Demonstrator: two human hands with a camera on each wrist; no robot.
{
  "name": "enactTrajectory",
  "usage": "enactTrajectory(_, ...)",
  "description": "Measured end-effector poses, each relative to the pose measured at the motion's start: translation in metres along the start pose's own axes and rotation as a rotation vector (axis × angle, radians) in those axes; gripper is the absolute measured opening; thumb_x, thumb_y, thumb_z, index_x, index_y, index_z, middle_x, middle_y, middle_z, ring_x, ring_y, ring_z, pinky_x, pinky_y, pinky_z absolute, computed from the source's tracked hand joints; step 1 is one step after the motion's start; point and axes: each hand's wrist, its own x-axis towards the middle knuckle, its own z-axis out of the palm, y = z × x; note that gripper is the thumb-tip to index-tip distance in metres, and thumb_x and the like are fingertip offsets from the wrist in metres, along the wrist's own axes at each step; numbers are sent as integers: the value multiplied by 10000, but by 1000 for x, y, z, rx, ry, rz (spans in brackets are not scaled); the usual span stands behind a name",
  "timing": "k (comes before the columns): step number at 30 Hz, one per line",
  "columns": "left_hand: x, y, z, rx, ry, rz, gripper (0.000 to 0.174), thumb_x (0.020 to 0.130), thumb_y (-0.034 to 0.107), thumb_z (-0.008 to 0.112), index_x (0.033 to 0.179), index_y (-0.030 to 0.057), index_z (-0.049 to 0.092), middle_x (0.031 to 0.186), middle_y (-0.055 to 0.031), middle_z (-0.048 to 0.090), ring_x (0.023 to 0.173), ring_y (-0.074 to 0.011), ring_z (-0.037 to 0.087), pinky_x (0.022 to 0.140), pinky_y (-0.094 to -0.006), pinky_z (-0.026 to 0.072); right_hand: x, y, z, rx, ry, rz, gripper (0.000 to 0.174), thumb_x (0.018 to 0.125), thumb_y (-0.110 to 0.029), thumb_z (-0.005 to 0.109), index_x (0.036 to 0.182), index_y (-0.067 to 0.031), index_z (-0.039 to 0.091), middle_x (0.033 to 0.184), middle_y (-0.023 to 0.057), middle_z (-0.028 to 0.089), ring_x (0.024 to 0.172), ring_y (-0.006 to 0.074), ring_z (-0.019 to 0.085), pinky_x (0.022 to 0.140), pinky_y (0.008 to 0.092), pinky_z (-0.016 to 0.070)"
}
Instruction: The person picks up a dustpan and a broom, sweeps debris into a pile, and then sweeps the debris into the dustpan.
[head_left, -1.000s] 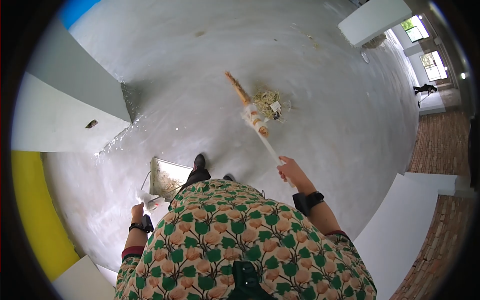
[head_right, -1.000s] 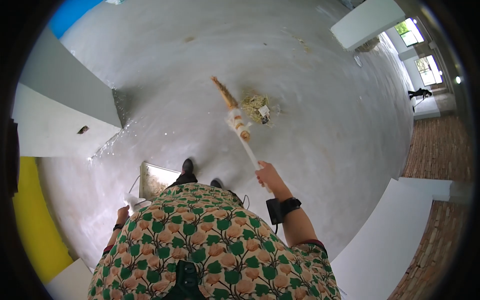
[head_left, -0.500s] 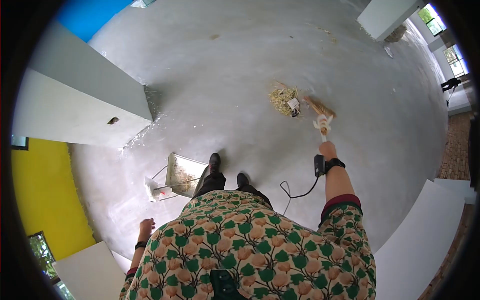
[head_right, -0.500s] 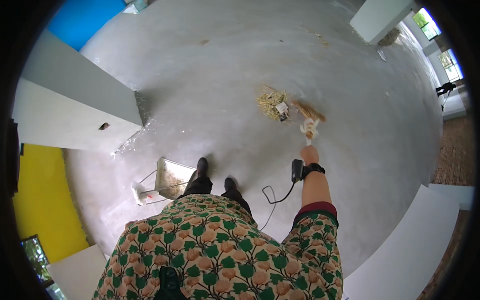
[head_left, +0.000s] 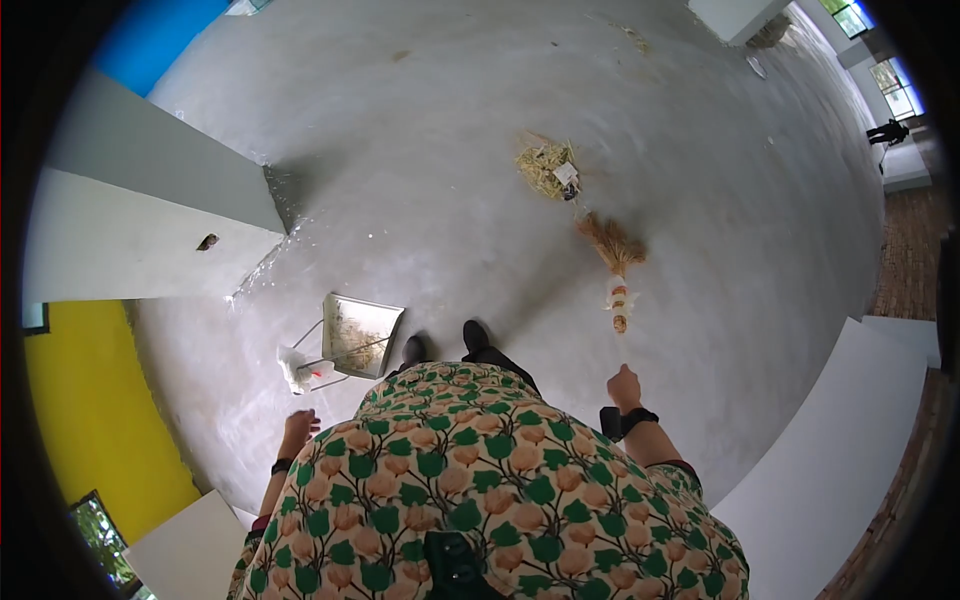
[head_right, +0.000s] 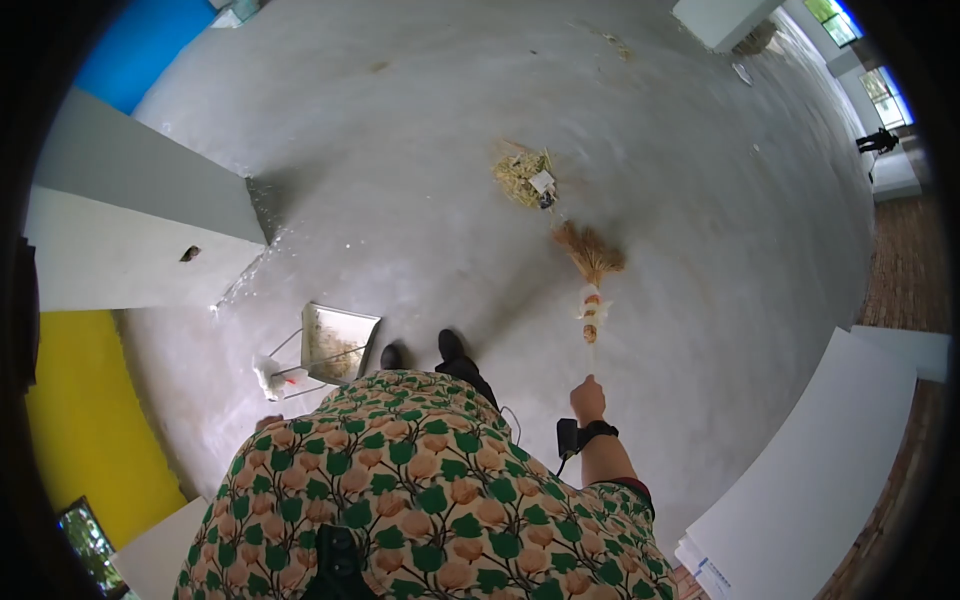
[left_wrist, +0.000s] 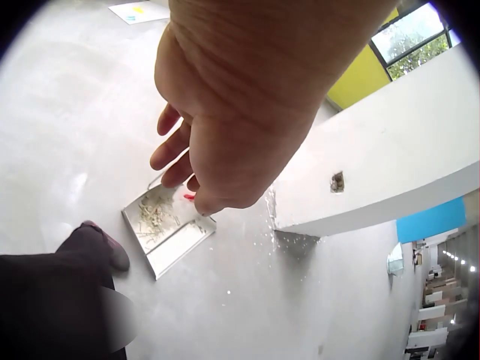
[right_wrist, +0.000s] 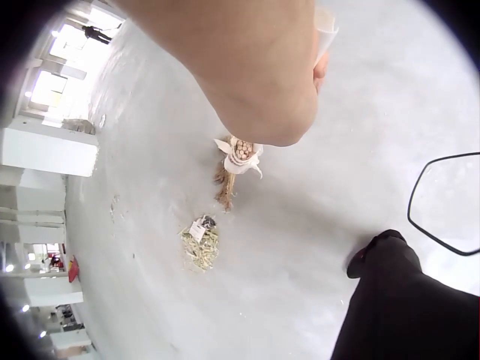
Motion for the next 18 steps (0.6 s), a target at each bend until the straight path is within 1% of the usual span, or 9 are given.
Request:
enactTrajectory(2, -29, 55, -3, -132, 23, -18, 247, 716, 240, 428, 873, 54, 469, 727, -29, 532, 580, -105, 481, 456, -237, 329, -15, -6, 8, -2, -9, 9, 247, 691, -115, 344, 889, 11, 424, 794, 207, 508, 757, 336, 497, 643, 378, 412)
enactTrajectory(5, -30, 76, -6, -81, 40, 15, 239, 714, 238, 435, 869, 59, 470, 719, -22, 533, 566, -99, 477, 463, -229, 326, -34, -14, 23, -27, -25, -9, 272, 694, -111, 336, 918, 25, 406, 790, 214, 505, 751, 335, 499, 640, 374, 413)
enactTrajectory(8, -12, 62, -12, -95, -8, 60, 240, 710, 243, 441, 861, 59, 471, 708, -20, 533, 556, -96, 477, 464, -233, 328, -56, -27, 36, -58, -27, -58, 282, 691, -107, 336, 928, 33, 399, 783, 220, 504, 740, 332, 501, 636, 372, 413)
enactTrajectory(9, -50, 93, -5, 15, 69, 22, 239, 706, 250, 445, 843, 57, 475, 696, -23, 534, 554, -103, 481, 469, -233, 332, -65, -32, 38, -73, -30, -90, 284, 689, -105, 337, 929, 34, 398, 779, 222, 503, 734, 331, 502, 634, 372, 413)
enactTrajectory(10, -32, 77, -10, 9, 61, 29, 239, 706, 250, 445, 843, 57, 475, 696, -23, 534, 554, -103, 481, 469, -233, 332, -73, -38, 41, -76, -19, -87, 284, 689, -105, 337, 929, 34, 398, 779, 222, 503, 734, 331, 502, 634, 372, 413)
enactTrajectory(12, 13, 34, -18, -93, -97, 42, 234, 703, 258, 444, 809, 53, 481, 689, -28, 535, 544, -115, 484, 468, -236, 339, -89, -52, 47, -120, -57, -141, 279, 682, -99, 340, 921, 32, 400, 769, 220, 503, 723, 330, 503, 625, 375, 414)
enactTrajectory(14, 20, 29, -24, -74, -74, 20, 243, 700, 261, 445, 796, 41, 483, 690, -41, 538, 536, -129, 493, 441, -246, 340, -107, -71, 49, -188, -48, -175, 270, 671, -92, 352, 906, 32, 403, 745, 218, 505, 704, 334, 504, 612, 378, 414)
enactTrajectory(16, 45, 4, -32, -82, -105, 60, 258, 697, 266, 448, 802, 33, 484, 699, -53, 542, 531, -135, 501, 407, -251, 335, -123, -88, 52, -228, -138, -225, 263, 656, -83, 368, 890, 33, 403, 725, 222, 505, 683, 341, 504, 601, 385, 413)
enactTrajectory(18, 57, -14, -43, -142, -102, 63, 264, 694, 265, 455, 811, 30, 485, 702, -61, 544, 537, -137, 508, 386, -247, 329, -143, -108, 50, -269, -152, -252, 280, 644, -76, 380, 906, 22, 400, 708, 218, 506, 678, 346, 501, 599, 390, 409)
